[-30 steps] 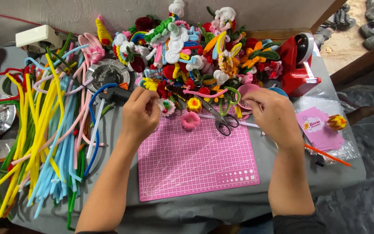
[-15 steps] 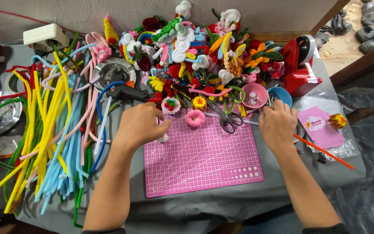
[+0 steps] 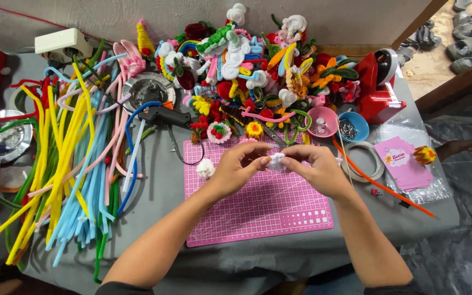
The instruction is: Assembling decorative floral items by applying hot glue to small components and attaching them to pipe cleaners.
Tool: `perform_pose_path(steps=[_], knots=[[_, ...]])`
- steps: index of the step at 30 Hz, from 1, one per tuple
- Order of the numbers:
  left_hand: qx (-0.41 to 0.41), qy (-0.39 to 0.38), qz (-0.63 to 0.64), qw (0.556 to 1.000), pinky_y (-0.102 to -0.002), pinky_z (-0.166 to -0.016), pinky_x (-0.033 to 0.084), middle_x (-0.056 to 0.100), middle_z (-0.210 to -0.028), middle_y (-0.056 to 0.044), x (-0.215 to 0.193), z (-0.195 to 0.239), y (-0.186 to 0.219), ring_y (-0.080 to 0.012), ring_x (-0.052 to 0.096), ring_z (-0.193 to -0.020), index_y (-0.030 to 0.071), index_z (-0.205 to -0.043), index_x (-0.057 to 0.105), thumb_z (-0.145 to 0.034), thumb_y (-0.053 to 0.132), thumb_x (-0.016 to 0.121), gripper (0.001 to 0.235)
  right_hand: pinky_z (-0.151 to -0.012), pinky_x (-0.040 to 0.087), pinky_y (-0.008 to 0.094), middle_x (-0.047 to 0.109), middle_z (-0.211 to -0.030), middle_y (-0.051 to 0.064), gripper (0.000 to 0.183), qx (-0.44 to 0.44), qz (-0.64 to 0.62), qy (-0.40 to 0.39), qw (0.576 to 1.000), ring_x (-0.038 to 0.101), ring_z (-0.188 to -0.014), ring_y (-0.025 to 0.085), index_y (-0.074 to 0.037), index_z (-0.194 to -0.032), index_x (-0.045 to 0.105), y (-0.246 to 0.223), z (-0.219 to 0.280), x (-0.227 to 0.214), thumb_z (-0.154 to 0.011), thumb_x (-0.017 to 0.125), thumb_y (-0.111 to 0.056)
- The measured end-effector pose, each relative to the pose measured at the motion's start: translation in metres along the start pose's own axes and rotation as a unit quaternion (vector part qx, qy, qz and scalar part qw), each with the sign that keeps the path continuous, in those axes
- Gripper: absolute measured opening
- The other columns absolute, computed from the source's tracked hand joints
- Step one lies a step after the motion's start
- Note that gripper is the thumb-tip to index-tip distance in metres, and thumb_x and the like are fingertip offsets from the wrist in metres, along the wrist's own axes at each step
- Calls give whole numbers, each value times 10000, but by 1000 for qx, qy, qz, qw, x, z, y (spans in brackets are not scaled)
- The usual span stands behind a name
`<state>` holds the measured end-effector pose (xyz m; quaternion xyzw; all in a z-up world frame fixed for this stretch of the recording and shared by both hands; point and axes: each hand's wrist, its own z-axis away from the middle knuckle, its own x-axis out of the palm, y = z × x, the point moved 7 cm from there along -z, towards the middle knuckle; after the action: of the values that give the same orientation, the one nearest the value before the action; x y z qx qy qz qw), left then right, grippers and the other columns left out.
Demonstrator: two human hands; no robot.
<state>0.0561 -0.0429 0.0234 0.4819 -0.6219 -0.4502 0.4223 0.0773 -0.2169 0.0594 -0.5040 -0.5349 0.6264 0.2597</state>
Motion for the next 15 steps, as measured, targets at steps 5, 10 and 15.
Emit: perform_pose_path(steps=[5,10,15], knots=[[-56,39,74,995,-309,-717,643,694,-897,-108,-10,0,-28,-171,704,-816,-9,-1084,682,-939,99,745,192,-736,560,289,758,-770,77,174,-3,5,5,1000,641,-717,112,-76,-1047,818,-1,-14,22,-883,761,-69],[-80,90,106,987,-305,-670,656,695,-857,-102,-26,-2,-41,-176,723,-783,-3,-1005,686,-929,104,763,152,-718,578,289,748,-762,88,141,-6,-20,-8,1000,659,-697,126,-52,-1037,806,-10,-30,35,-911,748,-76],[-55,139,42,988,-267,-634,620,710,-796,-94,-37,-5,-7,-143,686,-726,11,-945,707,-913,75,769,95,-771,602,310,745,-829,89,179,-57,-42,-15,997,685,-738,134,-49,-1106,779,-16,-47,47,-934,733,-57]])
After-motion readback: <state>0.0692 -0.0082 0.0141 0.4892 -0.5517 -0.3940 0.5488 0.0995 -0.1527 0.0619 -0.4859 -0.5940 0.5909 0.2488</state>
